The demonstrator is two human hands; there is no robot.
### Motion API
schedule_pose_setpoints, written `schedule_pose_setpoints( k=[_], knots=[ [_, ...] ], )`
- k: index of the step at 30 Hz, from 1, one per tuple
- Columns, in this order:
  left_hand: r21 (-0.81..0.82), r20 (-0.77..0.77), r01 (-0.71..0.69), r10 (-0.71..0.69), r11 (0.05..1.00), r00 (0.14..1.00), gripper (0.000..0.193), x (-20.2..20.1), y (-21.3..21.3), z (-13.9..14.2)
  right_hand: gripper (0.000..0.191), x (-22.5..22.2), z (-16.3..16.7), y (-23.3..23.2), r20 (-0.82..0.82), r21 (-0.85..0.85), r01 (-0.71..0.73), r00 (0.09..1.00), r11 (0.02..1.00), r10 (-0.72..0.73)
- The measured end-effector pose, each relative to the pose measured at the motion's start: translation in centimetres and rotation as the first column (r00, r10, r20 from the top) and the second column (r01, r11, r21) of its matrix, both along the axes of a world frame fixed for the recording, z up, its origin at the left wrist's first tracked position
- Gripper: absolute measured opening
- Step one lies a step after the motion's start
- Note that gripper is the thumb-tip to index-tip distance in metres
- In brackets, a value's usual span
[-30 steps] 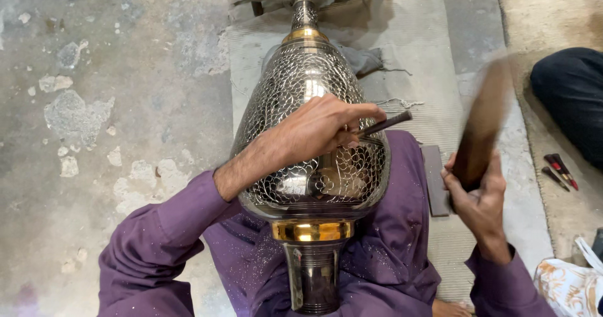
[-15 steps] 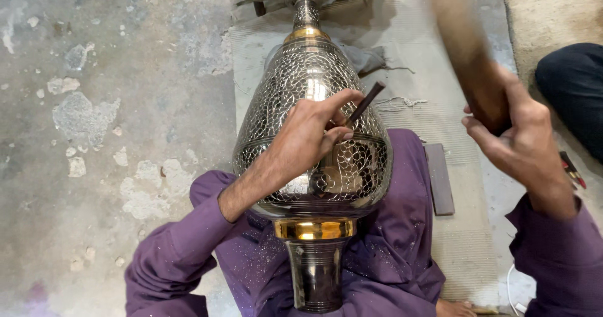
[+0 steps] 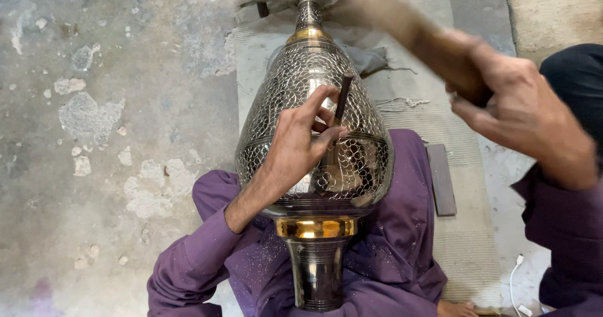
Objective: The person sits on the floor with a large engraved brass vessel on their lap, holds a steel punch against its decorated surface, and repeatedly strikes the punch with a wooden mallet. They reposition the punch around the vessel's bands to continue working the pattern.
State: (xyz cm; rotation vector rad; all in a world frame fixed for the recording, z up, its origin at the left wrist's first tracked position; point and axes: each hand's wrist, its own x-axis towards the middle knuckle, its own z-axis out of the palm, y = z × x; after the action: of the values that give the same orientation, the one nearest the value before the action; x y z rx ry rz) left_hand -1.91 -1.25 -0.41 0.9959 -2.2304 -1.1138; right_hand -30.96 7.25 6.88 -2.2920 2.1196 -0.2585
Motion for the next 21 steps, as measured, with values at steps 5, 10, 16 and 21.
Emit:
schedule_pose_setpoints(
  k=[5, 10, 16, 21],
  knots=[
    [0.014, -0.024, 0.041, -0.041, 0.999, 0.999, 0.045, 0.1, -0.3, 0.2, 0.078, -0.2, -0.4, 0.2, 0.133, -0.051, 0.056, 0.99, 0.997, -0.049],
    [0.012, -0.009, 0.1, -0.1, 0.995, 0.995, 0.051, 0.1, -0.7, 0.6, 0.083, -1.5, -1.9, 1.9, 0.034, 0.075, 0.082, 0.996, 0.994, -0.084],
    [0.047, 0.071, 0.207, -0.21, 0.977, 0.975, 0.046, -0.2, -1.9, 0.7, 0.082, -2.2, -4.6, 5.1, 0.19, 0.117, 0.167, 0.964, 0.979, -0.187],
    [-0.004, 0.076, 0.302, -0.301, 0.953, 0.951, 0.053, -1.4, -2.4, 0.5, 0.083, -0.9, -7.6, 6.6, 0.217, 0.085, 0.128, 0.965, 0.988, -0.144]
  ],
)
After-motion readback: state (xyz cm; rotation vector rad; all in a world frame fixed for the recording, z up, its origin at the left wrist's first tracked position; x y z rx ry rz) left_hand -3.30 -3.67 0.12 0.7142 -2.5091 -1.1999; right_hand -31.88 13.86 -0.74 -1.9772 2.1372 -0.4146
